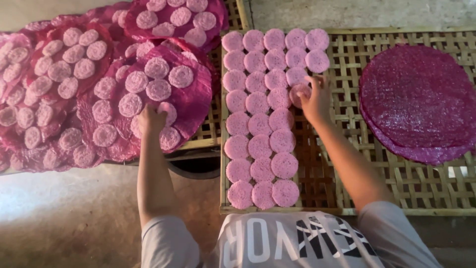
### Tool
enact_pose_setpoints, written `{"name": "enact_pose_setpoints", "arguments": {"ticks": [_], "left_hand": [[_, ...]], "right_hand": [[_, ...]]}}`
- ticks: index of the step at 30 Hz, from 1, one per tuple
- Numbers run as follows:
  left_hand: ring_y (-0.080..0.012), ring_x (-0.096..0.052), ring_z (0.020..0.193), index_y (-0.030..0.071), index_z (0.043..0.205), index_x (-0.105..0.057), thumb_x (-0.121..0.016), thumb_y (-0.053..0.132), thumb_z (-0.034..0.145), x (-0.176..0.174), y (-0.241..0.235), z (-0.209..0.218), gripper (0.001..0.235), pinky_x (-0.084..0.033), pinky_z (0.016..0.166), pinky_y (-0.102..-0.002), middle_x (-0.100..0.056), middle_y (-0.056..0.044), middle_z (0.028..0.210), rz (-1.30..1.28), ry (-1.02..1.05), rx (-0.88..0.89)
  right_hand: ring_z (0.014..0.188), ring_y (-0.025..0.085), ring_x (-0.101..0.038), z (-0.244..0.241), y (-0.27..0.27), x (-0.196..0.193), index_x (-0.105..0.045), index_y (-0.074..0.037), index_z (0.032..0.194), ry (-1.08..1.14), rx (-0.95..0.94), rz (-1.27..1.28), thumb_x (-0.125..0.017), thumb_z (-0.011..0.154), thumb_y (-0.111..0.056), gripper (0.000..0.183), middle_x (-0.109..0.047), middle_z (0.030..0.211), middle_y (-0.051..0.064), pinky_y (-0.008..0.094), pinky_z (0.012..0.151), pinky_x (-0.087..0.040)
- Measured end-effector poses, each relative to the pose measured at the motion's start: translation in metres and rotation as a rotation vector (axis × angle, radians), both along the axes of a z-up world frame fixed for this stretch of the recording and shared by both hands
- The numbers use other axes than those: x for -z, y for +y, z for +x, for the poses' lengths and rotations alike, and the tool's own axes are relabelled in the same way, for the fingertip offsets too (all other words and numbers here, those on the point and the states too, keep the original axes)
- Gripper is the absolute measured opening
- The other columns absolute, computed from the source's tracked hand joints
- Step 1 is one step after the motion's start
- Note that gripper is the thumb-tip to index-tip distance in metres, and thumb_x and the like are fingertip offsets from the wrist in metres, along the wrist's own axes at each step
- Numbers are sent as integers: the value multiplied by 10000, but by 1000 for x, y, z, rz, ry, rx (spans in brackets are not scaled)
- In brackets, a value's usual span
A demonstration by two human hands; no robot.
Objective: The person places pink circular discs from a pink mesh bag onto a woven bamboo tray, arranging them in neat rows. The person also handles a larger purple glittery disc, placing it on the tray.
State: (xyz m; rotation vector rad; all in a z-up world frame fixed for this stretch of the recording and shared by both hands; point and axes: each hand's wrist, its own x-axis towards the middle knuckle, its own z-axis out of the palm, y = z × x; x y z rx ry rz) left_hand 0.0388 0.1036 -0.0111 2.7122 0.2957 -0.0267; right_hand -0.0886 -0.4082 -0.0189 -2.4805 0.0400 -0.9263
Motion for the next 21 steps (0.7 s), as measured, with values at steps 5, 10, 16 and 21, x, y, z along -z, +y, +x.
{"name": "enact_pose_setpoints", "arguments": {"ticks": [5,10,16,21], "left_hand": [[-182,-685,745,154,1236,-623,-623,393,944,-86,-110,-62,377,-554,628,-369,-705,-28,939,-275,239,214],[-248,-662,964,102,1181,-627,-846,244,755,-99,-173,-130,500,-541,863,-417,-641,-132,1130,-450,-24,761],[-446,-503,1243,31,1376,-550,-799,237,821,-31,-54,-91,643,-459,960,-554,-530,-228,1399,230,-319,234],[-470,-467,1314,50,1387,-565,-776,279,857,26,-9,-88,614,-483,978,-527,-517,-244,1414,258,-140,147]], "right_hand": [[960,163,-651,-23,87,-27,-687,-142,1262,798,-265,1097,-659,983,-352,350,-703,1086,66,305,861,-530],[985,225,-689,-30,95,-13,-642,-12,1238,631,-281,1855,-587,947,-248,378,-722,1116,117,347,863,-583],[1090,209,-648,-51,-7,19,-625,-19,1304,511,-178,1233,-682,914,-91,401,-682,1210,116,330,926,-541],[1060,318,-696,-63,-17,20,-618,-42,1354,617,21,377,-722,924,-169,461,-708,1189,205,401,919,-539]]}}
